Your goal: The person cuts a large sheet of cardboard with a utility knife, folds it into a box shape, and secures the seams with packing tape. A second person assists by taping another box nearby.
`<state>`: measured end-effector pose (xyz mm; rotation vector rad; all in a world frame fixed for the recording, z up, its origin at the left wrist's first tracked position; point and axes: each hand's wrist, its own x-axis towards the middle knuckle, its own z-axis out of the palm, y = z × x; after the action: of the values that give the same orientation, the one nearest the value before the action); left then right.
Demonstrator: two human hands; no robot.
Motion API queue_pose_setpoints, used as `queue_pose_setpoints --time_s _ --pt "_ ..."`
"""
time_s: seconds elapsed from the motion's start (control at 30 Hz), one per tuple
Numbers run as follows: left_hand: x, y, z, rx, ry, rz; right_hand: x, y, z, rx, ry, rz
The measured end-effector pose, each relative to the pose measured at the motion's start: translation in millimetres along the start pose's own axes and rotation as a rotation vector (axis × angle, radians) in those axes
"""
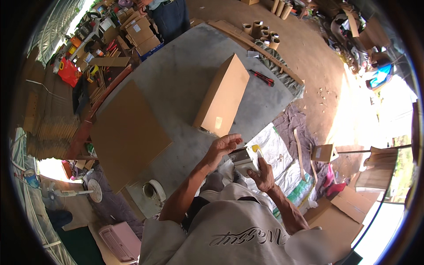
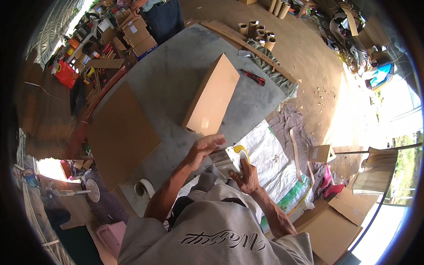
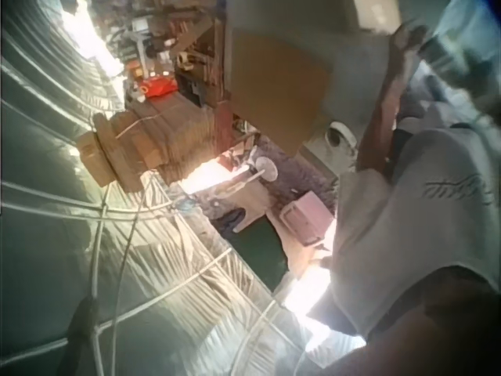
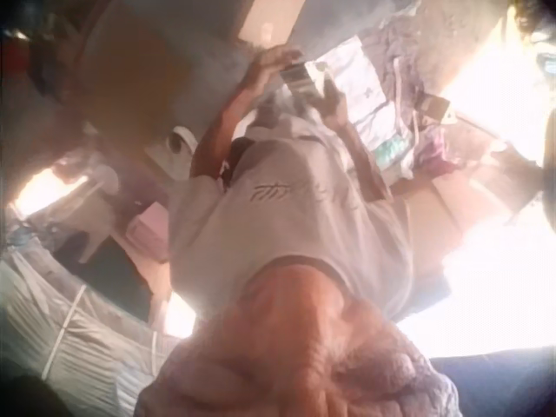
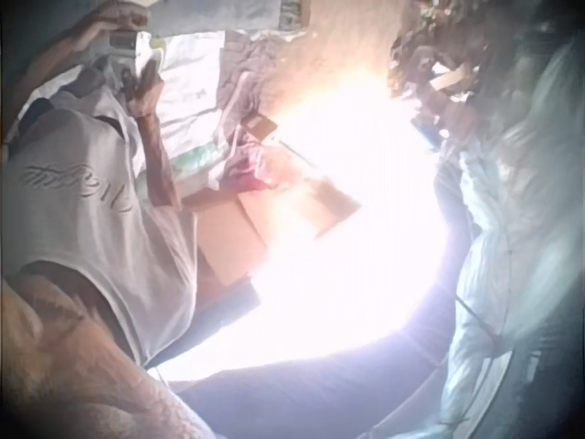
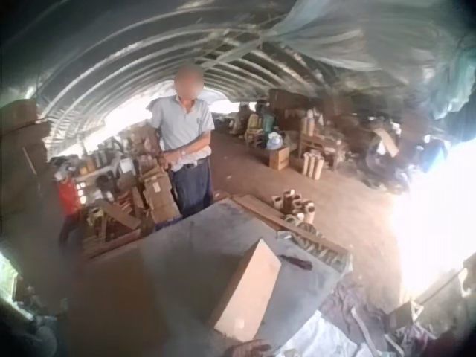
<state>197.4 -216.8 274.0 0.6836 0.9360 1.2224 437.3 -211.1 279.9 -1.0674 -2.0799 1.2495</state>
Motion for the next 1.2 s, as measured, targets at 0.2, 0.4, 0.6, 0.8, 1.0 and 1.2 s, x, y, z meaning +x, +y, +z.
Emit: queue_pose_setpoints --time_s 0.2,0.4,0.6,0.8,1.0,1.2 --pt "-8.7 -7.0 -26.0 0.026 0.021 -0.094 3.5 -11.7 16.3 -0.013 -0.081 0.112" --pt "-19.9 -8.5 -70.9 0.033 0.045 -0.162 19.7 -26.4 44.6 -0.042 -0.167 0.194" --pt "-27.8 -3.9 -123.2 0.184 0.095 -0.163 53.2 -40.5 87.4 -0.032 -0.265 0.363" --pt "-10.3 -44.8 -197.2 0.073 0.172 0.086 79.9 -16.2 147.4 -0.186 -0.231 0.223" --pt "20.2 -27.3 -259.6 0.136 0.364 0.146 87.1 -15.8 183.3 -0.259 -0.133 0.284" --pt "56.0 -25.4 -290.0 0.208 0.314 0.178 96.4 -24.8 208.4 -0.336 -0.117 0.391"
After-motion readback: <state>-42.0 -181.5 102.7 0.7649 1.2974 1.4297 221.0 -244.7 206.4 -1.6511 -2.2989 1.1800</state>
